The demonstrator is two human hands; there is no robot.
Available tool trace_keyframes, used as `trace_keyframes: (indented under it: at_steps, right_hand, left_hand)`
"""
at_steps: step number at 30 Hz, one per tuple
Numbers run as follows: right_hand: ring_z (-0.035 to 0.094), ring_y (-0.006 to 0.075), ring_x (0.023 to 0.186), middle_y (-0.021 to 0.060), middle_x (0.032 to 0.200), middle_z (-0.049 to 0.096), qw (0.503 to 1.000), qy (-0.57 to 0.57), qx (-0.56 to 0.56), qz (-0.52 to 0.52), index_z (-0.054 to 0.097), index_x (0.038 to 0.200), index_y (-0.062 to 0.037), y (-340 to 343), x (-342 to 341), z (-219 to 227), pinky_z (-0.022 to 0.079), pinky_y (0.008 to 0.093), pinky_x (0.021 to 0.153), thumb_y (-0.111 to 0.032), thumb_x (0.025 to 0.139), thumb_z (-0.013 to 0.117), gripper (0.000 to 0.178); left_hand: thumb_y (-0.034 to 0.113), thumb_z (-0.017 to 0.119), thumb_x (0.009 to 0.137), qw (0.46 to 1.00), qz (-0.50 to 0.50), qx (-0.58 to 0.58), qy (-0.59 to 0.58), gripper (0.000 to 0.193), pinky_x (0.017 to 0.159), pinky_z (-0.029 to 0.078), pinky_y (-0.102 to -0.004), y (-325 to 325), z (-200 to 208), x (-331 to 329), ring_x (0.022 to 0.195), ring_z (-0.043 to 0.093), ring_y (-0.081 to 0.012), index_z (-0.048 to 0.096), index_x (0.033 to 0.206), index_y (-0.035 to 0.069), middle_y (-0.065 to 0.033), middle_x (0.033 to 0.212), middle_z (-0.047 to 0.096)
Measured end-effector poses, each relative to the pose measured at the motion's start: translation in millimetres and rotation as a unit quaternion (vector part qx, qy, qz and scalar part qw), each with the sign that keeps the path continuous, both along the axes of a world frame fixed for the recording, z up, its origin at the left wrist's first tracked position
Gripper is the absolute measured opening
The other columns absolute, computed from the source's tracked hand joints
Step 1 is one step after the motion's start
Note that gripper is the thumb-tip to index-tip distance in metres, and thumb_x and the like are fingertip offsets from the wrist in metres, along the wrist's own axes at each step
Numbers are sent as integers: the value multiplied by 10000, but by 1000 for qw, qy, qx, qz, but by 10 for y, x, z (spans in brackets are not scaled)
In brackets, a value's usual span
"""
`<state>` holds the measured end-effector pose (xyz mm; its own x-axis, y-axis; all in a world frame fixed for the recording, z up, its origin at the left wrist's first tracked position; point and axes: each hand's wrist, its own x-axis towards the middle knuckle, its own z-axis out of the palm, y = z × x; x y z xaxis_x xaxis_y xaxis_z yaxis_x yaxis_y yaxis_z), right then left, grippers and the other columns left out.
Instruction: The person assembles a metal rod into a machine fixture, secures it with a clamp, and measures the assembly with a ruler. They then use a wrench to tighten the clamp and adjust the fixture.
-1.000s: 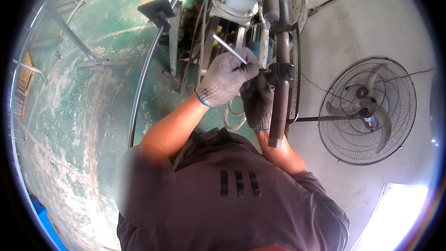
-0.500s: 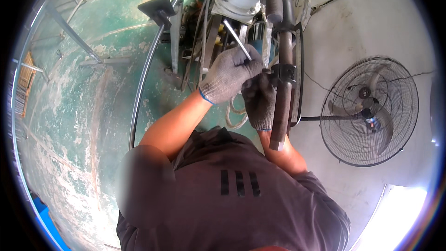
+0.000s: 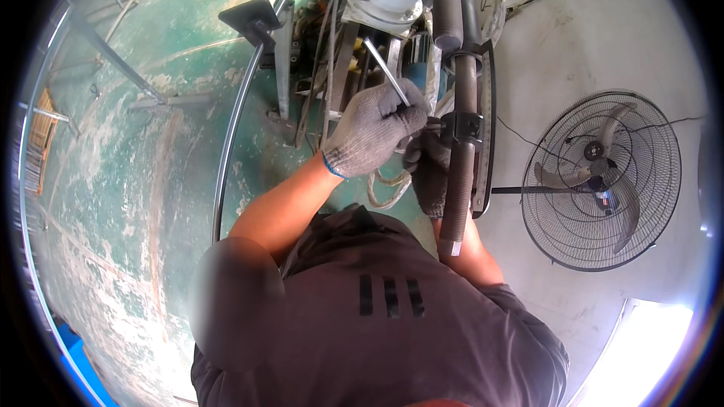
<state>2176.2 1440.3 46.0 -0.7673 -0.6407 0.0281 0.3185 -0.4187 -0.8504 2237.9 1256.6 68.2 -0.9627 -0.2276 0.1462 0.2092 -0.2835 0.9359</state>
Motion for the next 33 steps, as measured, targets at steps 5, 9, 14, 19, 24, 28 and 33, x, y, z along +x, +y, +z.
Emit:
trace_keyframes:
  at_steps: [5, 9, 14, 19, 24, 28, 33]
  right_hand:
    - [714, 217, 795, 145, 1045, 752, 984, -133, 44, -107, 650, 1344, 22, 282, -162, 355, 618, 325, 711, -554, 1196, 390, 649]
    - [747, 208, 711, 146, 1006, 784, 973, -21, 196, -121, 657, 1322, 14, 164, -132, 682, 619, 287, 615, -582, 1192, 348, 684]
    - [752, 178, 690, 121, 987, 794, 929, 200, 287, -124, 661, 1278, -12, 116, -62, 713, 602, 271, 600, -247, 1142, 609, 277]
    - [762, 168, 717, 95, 974, 780, 937, 207, 247, -138, 634, 1206, -7, 79, -26, 715, 603, 276, 599, -101, 1069, 710, 182]
    - [765, 178, 729, 107, 988, 763, 941, 208, 238, -126, 612, 1213, -1, 114, -54, 686, 608, 280, 595, -111, 1070, 716, 208]
    - [768, 199, 725, 136, 1015, 768, 962, 139, 203, -121, 611, 1216, 8, 30, -7, 782, 610, 284, 586, -109, 1095, 676, 180]
    - [770, 215, 717, 126, 1007, 782, 954, 163, 222, -116, 618, 1197, 9, 36, -23, 778, 605, 299, 583, -111, 1106, 651, 155]
  left_hand:
    - [121, 690, 1081, 985, -61, 156, -47, 81, 553, 421, -253, 46, -101, -92, 639, 570, -63, 659, 1011, 95, 16, 804, 658]
    - [139, 690, 1080, 989, -51, 140, -23, 81, 538, 395, -254, 30, -63, -125, 611, 540, -69, 656, 1016, 102, 7, 800, 663]
    - [162, 698, 1074, 978, -94, 184, -25, 96, 542, 388, -253, 11, -156, -184, 614, 526, -63, 656, 1016, 99, 1, 803, 661]
    - [107, 667, 1071, 986, -53, 151, -39, 59, 564, 412, -265, 63, -55, -88, 631, 526, -78, 648, 1021, 83, 16, 774, 584]
    - [105, 670, 1070, 992, -57, 103, -36, 65, 570, 422, -262, 16, 13, -60, 646, 535, -74, 652, 1009, 89, 21, 784, 590]
    - [64, 672, 1070, 990, -15, 141, -28, 49, 554, 388, -262, 127, -51, -112, 626, 511, -66, 659, 1029, 87, 30, 781, 587]
    - [43, 667, 1069, 995, 79, 53, 17, 44, 563, 407, -261, 254, -160, -123, 636, 527, -67, 650, 1037, 68, 18, 805, 594]
